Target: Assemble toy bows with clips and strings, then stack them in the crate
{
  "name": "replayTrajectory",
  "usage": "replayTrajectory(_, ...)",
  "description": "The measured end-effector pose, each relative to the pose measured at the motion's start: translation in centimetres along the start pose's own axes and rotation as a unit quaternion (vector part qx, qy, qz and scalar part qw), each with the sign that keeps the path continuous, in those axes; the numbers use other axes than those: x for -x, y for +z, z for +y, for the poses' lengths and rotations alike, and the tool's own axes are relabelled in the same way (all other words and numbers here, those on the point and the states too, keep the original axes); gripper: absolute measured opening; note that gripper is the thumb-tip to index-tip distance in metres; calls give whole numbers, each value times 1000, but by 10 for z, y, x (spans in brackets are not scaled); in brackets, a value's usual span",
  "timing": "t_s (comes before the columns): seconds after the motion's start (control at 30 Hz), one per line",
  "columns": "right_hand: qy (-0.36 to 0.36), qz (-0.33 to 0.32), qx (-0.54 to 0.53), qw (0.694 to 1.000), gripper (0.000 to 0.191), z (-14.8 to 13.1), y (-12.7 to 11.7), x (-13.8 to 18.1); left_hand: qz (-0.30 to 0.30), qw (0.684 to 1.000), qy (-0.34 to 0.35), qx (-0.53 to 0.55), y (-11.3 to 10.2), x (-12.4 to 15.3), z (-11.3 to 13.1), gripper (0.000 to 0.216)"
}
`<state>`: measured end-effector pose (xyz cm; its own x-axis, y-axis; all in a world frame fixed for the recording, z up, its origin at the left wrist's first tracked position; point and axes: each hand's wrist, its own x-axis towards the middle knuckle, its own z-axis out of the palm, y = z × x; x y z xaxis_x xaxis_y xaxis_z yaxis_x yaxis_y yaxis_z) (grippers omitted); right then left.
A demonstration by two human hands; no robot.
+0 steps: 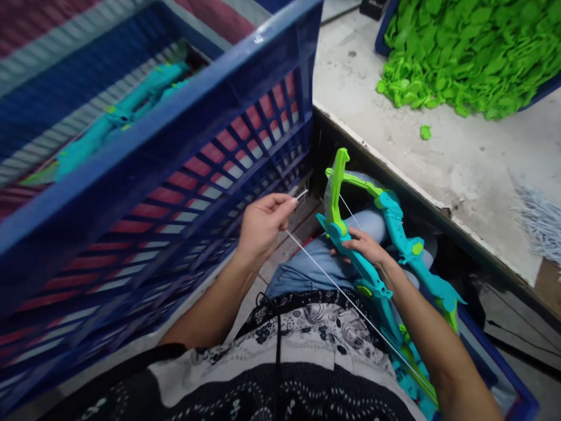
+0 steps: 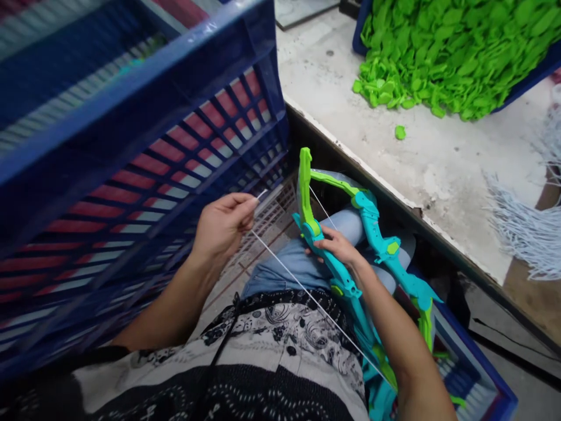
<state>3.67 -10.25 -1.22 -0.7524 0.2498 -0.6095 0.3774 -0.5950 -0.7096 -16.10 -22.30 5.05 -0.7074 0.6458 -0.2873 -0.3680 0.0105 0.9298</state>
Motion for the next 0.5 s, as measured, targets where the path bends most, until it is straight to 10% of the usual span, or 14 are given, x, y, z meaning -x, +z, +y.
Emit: replayTrajectory(0.5,22,32,46,998,71,-5,9,1,-37,978,151,-135,50,-48,14,15)
